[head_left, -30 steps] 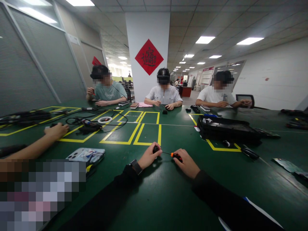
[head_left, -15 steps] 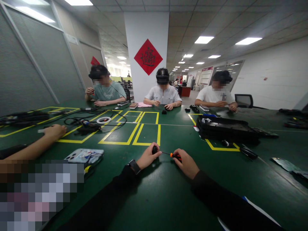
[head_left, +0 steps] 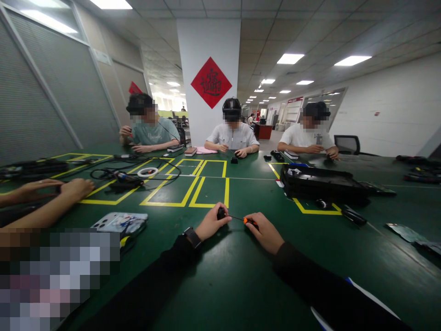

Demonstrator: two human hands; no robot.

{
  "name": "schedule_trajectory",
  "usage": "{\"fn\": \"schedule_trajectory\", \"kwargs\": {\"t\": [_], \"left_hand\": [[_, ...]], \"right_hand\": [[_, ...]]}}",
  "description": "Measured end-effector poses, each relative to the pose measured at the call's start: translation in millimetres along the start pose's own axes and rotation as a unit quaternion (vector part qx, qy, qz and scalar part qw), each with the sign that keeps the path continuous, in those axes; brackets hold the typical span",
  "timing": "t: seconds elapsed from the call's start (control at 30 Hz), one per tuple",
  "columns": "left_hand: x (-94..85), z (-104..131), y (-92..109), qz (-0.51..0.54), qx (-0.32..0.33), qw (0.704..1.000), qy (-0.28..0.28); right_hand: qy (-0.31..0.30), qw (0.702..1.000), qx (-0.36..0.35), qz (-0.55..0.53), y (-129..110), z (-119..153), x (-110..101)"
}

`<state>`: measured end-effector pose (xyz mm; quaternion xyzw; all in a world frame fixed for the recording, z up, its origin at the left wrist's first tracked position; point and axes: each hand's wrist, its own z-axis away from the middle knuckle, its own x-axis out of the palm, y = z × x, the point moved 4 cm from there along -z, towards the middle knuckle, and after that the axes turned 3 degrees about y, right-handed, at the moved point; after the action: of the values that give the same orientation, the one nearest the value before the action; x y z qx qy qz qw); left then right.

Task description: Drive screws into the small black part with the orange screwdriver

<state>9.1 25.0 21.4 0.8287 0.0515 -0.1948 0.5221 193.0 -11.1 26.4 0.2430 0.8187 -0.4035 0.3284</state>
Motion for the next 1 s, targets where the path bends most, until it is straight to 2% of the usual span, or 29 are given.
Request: {"fn": "schedule_trajectory", "kwargs": {"t": [0.53, 0.73, 1.0], "left_hand": [[1.1, -0.6, -2.5, 0.015, -0.007, 1.000, 0.003], [2.6, 0.2, -3.4, 0.039, -0.034, 0.999, -0.009], [2.2, 0.9, -5.1, 0.052, -0.049, 0.997, -0.010]], "right_hand": [[0.006, 1.000, 0.005, -0.015, 3.6, 0.3, 0.3], [0.000, 1.000, -0.004, -0.027, 0.4, 0.4, -0.1], [0.013, 1.000, -0.008, 0.012, 1.8, -0.9, 0.1]]}}
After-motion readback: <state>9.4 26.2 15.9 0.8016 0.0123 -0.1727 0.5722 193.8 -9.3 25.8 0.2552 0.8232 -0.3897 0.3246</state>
